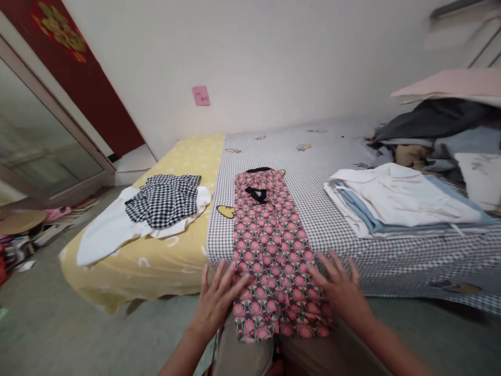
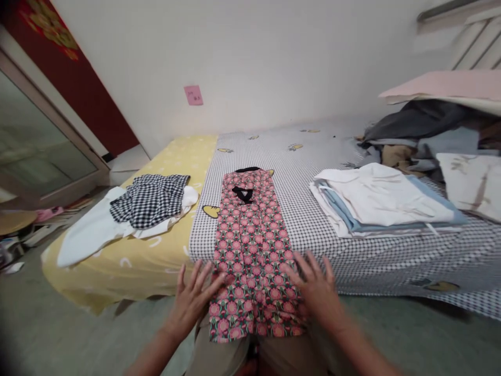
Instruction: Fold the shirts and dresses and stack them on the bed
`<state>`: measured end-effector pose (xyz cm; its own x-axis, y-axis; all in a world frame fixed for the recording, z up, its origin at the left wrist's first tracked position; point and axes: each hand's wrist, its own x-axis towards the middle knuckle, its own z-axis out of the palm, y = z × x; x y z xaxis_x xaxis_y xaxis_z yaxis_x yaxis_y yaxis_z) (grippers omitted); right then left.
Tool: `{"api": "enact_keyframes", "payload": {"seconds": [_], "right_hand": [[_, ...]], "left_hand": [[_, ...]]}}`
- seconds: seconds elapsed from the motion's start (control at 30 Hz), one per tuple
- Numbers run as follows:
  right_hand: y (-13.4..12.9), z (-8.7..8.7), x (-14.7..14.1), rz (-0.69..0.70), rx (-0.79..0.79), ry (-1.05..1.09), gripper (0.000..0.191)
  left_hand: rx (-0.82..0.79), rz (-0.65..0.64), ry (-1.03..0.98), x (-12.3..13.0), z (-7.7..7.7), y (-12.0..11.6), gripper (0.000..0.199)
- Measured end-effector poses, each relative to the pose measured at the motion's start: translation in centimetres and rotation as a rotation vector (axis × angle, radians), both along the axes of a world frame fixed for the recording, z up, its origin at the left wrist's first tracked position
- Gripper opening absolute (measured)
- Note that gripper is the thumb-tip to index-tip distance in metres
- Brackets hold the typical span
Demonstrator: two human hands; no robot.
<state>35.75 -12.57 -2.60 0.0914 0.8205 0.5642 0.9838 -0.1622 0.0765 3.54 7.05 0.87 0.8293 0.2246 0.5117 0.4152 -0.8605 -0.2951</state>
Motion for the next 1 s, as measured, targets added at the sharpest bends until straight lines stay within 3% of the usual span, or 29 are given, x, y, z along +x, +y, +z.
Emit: {"api": "enact_keyframes", "payload": {"seconds": [0.07,0.13,0.2,0.23,0.3,0.4,0.43,0.5,0.6,0.7,0.87,1.0], "right_hand": [[1.2,0.3,-0.2,0.188,-0.045,-0.114,0.057],[2.1,0.6,-0.1,0.379,-0.112,-0.15,0.048],[3.1,1.3,0.3,0.526,-0.229,-0.046,0.035],[3.6,1.8,0.5,0.576,-0.302,0.064,0.032],[5.1,3.3,0.9,0.625,-0.444,0.365,0.031],[8.1,5.9,1.9,0.553,-0.564,0.908,0.019],[9.3,6.7,2.3,0.51,-0.558,1.108,0.015],[11.6,7.7,3.2,0.432,-0.47,1.512,0.024],[14.2,7.9,4.2,0.265,-0.301,1.916,0.053],[14.8,6.8,4.6,0.167,-0.224,2.027,0.066],[13.8,5.1,4.4,0.218,-0.102,2.095,0.05],[14.5,4.7,4.9,0.13,0.082,1.915,0.037]], "left_hand": [[0.072,-0.145,0.112,1.1,1.5,0.1,0.053],[0.101,-0.301,0.229,1.8,2.7,0.4,0.046],[-0.014,-0.453,0.323,2.4,3.4,0.9,0.039],[-0.15,-0.504,0.349,2.8,3.7,1.2,0.035],[-0.577,-0.511,0.346,3.6,4.1,2.2,0.027],[-1.429,-0.252,0.158,5.6,5.1,4.3,0.016],[-1.642,-0.151,0.073,6.5,5.5,5.2,0.021],[-1.91,0.006,-0.122,8.6,6.0,7.1,0.03],[-2.085,0.136,-0.395,11.5,5.9,9.6,0.04],[-2.199,0.213,-0.566,12.8,5.0,10.7,0.044],[-2.264,0.155,-0.757,12.3,4.7,10.1,0.043],[-2.214,0.093,-0.939,12.4,5.3,10.7,0.042]]}}
